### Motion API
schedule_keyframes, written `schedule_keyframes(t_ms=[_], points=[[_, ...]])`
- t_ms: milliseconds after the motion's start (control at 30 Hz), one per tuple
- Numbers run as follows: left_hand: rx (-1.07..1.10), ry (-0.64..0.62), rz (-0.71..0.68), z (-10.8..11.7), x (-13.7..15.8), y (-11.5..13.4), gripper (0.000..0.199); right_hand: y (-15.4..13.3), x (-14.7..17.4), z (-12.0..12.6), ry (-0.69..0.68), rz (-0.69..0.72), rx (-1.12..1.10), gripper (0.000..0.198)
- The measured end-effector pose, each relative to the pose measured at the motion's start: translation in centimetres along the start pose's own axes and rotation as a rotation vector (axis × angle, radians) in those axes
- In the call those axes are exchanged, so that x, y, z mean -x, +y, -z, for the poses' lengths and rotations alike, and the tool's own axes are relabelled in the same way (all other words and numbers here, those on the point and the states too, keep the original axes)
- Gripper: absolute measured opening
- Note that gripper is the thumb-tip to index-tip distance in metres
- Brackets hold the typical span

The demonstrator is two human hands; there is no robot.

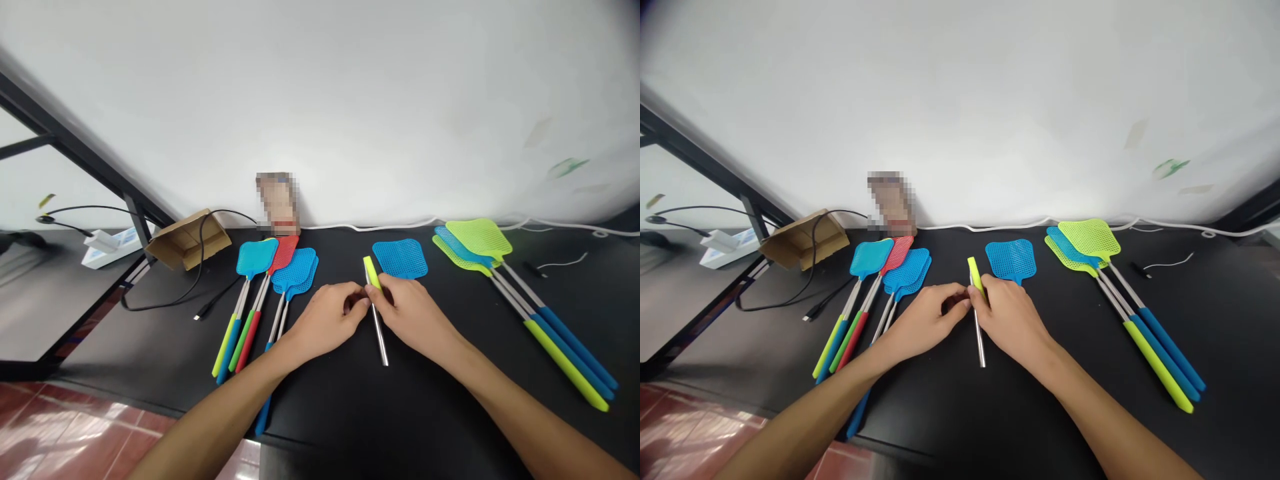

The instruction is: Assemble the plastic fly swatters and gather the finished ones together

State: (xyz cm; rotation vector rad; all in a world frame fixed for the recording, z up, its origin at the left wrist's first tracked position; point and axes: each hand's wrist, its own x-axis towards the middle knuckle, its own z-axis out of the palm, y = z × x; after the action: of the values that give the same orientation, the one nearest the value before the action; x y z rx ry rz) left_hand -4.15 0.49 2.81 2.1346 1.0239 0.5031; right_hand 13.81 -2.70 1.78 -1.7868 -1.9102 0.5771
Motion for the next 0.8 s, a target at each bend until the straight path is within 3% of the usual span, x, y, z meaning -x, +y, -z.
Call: schedule_keyframes(t_ms=[100,200,500,633,800], points=[[0.300,-0.057,0.021,0.3,-0.2,-0.2,0.017,0.2,-0.2,-0.1,0.033,0.053,-0.280,0.037],[0.463,-0.095,0.039,0.3,-0.3,-0.4,0.017,0.0,-0.1,-0.1,0.039,0.059,-0.414,0.041],[0.512,0.058,0.032,-0.3,-0.2,-0.1,0.026,-1.1,0.4,0.7,-0.023,0.009,-0.609,0.043],[0.547,0.317,0.040,1.0,-0.7,-0.6,0.027,-0.3,0.1,1.0,0.039,0.055,-0.542,0.036],[0.859,0.771,-0.035,3.3,-1.3,-1.1,0.025,1.0,-0.2,0.8,0.146,0.177,0.051,0.032]])
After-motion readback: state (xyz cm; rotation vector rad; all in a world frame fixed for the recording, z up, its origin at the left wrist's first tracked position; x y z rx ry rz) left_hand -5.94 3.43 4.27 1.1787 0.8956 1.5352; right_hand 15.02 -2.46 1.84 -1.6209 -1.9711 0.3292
